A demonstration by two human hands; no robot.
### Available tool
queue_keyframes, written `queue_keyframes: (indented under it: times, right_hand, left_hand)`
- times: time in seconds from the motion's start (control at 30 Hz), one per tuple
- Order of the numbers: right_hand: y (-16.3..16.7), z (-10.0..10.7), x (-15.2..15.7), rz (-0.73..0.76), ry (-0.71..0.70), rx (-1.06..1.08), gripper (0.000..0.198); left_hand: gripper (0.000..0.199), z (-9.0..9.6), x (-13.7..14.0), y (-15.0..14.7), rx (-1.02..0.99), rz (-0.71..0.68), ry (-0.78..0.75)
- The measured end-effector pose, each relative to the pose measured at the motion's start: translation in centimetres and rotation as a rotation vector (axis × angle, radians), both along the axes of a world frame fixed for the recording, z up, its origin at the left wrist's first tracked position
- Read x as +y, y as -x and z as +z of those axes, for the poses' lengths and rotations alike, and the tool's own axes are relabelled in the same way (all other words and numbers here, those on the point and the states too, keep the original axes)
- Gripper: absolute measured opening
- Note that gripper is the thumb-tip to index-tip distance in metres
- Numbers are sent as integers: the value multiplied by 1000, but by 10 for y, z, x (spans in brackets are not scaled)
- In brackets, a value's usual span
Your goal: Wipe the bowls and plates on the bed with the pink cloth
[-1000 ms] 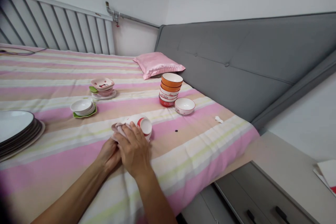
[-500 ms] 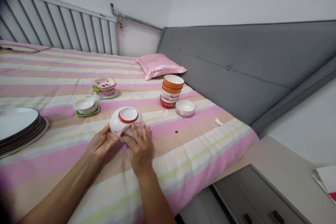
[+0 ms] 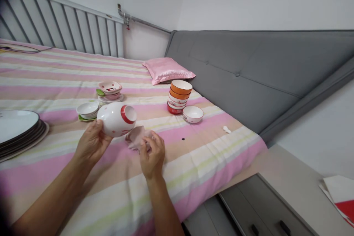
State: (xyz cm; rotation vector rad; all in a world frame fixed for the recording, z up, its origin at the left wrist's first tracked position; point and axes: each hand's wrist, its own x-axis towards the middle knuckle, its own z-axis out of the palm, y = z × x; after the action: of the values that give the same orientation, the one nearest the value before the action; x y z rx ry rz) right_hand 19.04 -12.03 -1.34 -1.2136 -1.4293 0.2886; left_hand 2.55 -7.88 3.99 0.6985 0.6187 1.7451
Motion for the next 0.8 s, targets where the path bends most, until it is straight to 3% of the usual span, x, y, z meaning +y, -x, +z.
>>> queue_keyframes:
  times: [0.13,0.27,0.37,0.5,0.6,0.67,0.73,0.8]
  right_hand:
    - [-7,16,-8,195,204,284,34]
    - [-9,24,-14,332,287,486,47]
    - [-11,27,-15,424,353,647,61]
    - [-17,20,-10,365,592,708,68]
    - [-19,7,-3,208,757,678,55]
    - [-18,-2,1,144,772,674,41]
    - [-18,-7,4,127,756,719,33]
    - [-20,-10,5,153,739,797,29]
  left_hand:
    - [16,-1,-13,-9,537,148,-142]
    - [15,-9,-21,-21,1005,257,-244]
    - [11,-21,-21,-30,1218,195,-403]
    - [11,-37,-20,-41,1496,-73,-575]
    - [9,-42,-21,-48,1627,-200,-603]
    - [7,-42,-22,-51,1625,-208,-620]
    - [11,-41,-23,-51,1585,-147,-666]
    - [23,-40,-23,-47,1536,17,-708]
